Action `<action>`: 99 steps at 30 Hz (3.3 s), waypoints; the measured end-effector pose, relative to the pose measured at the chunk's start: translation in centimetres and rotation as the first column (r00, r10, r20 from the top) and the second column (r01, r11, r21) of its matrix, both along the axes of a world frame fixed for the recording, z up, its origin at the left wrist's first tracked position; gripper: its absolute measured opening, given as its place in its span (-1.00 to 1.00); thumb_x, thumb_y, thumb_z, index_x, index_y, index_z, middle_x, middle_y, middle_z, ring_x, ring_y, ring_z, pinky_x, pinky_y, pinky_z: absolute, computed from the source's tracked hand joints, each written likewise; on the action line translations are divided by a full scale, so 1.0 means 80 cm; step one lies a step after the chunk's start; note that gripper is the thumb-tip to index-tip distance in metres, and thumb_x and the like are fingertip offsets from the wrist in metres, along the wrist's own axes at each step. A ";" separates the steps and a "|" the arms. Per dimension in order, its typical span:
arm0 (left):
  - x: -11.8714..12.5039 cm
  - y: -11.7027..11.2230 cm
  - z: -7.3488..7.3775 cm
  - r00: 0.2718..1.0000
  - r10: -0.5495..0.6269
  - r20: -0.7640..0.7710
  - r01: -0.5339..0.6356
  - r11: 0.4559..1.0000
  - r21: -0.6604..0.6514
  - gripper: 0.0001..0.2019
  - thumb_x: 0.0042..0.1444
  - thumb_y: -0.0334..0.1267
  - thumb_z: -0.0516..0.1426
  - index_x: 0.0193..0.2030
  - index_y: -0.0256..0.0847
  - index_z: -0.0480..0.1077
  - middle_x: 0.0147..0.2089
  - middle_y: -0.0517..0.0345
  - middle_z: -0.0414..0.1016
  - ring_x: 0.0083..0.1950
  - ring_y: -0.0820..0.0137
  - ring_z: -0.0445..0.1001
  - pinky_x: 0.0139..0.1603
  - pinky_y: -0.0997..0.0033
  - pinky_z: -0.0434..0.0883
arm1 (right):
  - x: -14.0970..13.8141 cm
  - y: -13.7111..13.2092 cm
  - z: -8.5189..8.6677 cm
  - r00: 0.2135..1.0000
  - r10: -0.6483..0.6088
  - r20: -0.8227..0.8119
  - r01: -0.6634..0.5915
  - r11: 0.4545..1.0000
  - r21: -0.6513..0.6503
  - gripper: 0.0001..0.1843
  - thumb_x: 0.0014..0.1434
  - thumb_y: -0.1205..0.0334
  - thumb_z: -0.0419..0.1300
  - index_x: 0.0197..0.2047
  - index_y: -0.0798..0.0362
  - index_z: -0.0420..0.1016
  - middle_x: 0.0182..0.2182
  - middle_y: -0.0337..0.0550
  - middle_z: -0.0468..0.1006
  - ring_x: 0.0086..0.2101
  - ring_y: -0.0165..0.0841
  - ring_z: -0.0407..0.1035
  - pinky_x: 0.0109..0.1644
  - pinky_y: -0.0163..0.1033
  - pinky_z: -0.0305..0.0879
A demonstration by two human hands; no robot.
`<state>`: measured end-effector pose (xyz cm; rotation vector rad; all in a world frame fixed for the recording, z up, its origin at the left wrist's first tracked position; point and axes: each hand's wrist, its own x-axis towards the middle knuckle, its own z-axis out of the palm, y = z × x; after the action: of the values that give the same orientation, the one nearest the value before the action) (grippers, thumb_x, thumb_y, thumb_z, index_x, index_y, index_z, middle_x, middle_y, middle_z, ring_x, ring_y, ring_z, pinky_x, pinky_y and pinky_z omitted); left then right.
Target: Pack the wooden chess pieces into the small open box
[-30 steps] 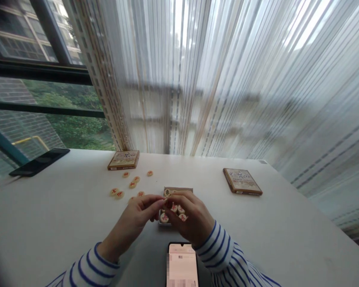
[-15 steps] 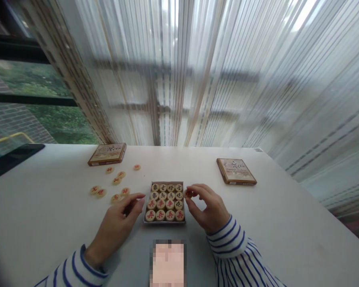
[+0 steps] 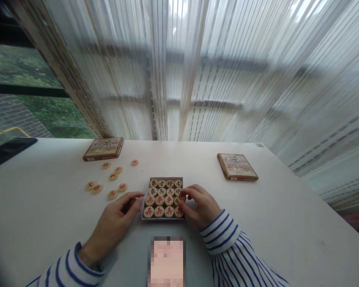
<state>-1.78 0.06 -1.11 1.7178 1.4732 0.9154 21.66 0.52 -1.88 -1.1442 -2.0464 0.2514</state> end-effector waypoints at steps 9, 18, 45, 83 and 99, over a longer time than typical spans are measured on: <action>0.001 0.000 0.002 1.000 -0.010 0.012 0.010 1.000 -0.014 -0.70 0.10 -0.08 0.02 -0.23 -0.23 0.44 -0.40 0.14 0.53 -0.41 0.38 0.44 -0.45 0.47 0.33 | -0.001 0.002 -0.007 1.000 0.004 -0.008 -0.003 0.996 0.085 -0.80 0.09 0.29 0.15 -0.20 0.08 0.50 -0.34 -0.05 0.52 -0.34 -0.34 0.43 -0.29 -0.24 0.46; 0.000 -0.002 0.002 0.999 -0.028 -0.020 0.028 1.000 -0.014 -0.69 0.11 -0.08 0.00 -0.22 -0.23 0.44 -0.39 0.12 0.52 -0.37 0.37 0.46 -0.39 0.43 0.36 | -0.005 0.004 -0.006 0.999 -0.010 0.052 0.006 0.996 0.086 -0.81 0.07 0.32 0.13 -0.20 0.08 0.47 -0.32 -0.05 0.54 -0.32 -0.32 0.43 -0.27 -0.18 0.44; -0.001 -0.001 0.001 0.999 -0.041 -0.031 0.041 0.999 0.007 -0.69 0.12 -0.08 -0.01 -0.20 -0.24 0.43 -0.40 0.12 0.52 -0.37 0.37 0.47 -0.37 0.43 0.38 | -0.011 0.003 -0.002 0.993 -0.021 0.114 0.021 1.000 -0.006 -0.84 0.07 0.30 0.09 -0.30 0.07 0.48 -0.32 -0.06 0.50 -0.30 -0.30 0.41 -0.24 -0.16 0.39; -0.064 -0.021 0.004 0.971 0.210 -0.111 -0.179 0.954 0.239 -0.78 0.04 -0.20 0.05 -0.23 -0.23 0.42 -0.36 0.14 0.47 -0.43 0.44 0.40 -0.42 0.45 0.37 | -0.068 0.006 0.031 0.992 0.043 0.121 -0.054 0.994 0.091 -0.83 0.12 0.30 0.04 -0.27 0.08 0.44 -0.36 -0.07 0.53 -0.34 -0.31 0.41 -0.28 -0.21 0.35; -0.136 0.014 -0.005 0.851 0.453 -0.266 -0.393 0.885 0.249 -0.74 0.06 -0.34 0.00 -0.13 -0.27 0.42 -0.19 0.01 0.53 -0.15 0.30 0.46 -0.08 0.29 0.38 | -0.227 0.074 0.059 0.804 0.227 0.549 -0.068 0.953 -0.294 -0.63 0.07 0.17 0.07 -0.06 0.09 0.44 -0.20 -0.03 0.53 -0.19 -0.24 0.40 -0.14 -0.19 0.25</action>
<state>-12.64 1.15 -1.50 1.7640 2.1046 1.0646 3.51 6.48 2.85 -1.3367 -2.7178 0.2798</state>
